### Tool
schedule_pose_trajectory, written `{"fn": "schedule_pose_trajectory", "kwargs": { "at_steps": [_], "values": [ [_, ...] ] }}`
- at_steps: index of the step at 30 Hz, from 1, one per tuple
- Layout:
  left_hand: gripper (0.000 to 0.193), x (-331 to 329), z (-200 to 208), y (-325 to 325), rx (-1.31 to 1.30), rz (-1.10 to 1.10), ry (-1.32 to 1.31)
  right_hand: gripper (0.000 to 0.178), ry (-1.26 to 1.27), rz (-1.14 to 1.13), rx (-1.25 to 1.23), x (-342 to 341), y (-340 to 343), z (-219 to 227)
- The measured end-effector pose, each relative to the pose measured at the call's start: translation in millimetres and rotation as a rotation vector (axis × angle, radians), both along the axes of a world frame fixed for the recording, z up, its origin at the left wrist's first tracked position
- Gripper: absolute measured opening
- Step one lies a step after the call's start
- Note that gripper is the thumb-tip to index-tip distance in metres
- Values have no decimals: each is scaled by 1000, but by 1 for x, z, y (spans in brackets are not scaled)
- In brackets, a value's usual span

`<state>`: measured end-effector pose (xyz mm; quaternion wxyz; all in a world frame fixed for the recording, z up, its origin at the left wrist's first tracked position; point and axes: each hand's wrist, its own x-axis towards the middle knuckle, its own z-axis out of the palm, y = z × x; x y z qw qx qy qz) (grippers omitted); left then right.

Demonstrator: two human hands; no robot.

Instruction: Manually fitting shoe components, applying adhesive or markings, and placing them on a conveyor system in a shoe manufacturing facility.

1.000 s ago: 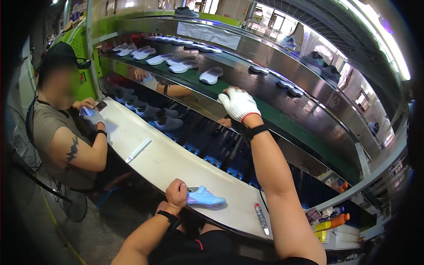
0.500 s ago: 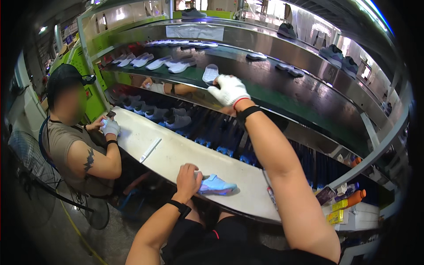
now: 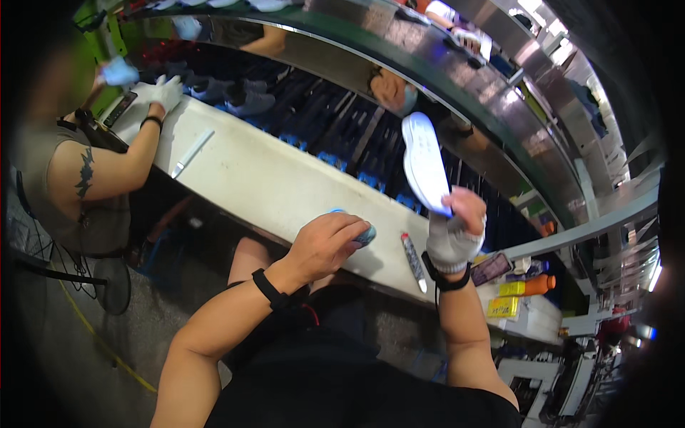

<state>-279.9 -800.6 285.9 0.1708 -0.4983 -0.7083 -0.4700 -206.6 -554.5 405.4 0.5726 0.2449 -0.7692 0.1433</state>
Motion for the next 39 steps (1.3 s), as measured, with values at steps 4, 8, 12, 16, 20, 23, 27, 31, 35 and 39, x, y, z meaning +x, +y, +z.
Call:
{"fn": "schedule_pose_trajectory", "kwargs": {
  "at_steps": [4, 8, 12, 16, 20, 23, 27, 31, 35, 39],
  "values": [
    [57, 22, -24, 0, 284, -99, -10, 19, -613, -56, -494, 60, 6, -103],
    [53, 23, -19, -16, 233, -75, 55, 28, -567, -28, -931, 81, -9, -138],
    [47, 30, -13, -39, 21, 67, 91, 38, -555, 232, -1313, 108, -25, -150],
    [19, 47, -27, -34, 325, 34, -428, 31, -714, 440, -1078, 94, -78, -140],
    [13, 51, -14, -51, 154, -38, -519, 28, -729, 362, -837, 78, -89, -146],
    [21, 47, -14, -52, 165, -113, -402, 32, -692, 312, -697, 72, -89, -151],
    [25, 47, -17, -52, 150, -42, -313, 34, -660, 325, -668, 70, -89, -160],
    [29, 44, -16, -52, 99, -22, -341, 35, -663, 326, -648, 65, -86, -157],
    [30, 46, -17, -47, 93, -40, -373, 35, -675, 317, -672, 70, -81, -159],
    [26, 43, -12, -49, 97, 8, -320, 33, -744, 319, -702, 69, -80, -152]
  ]
}}
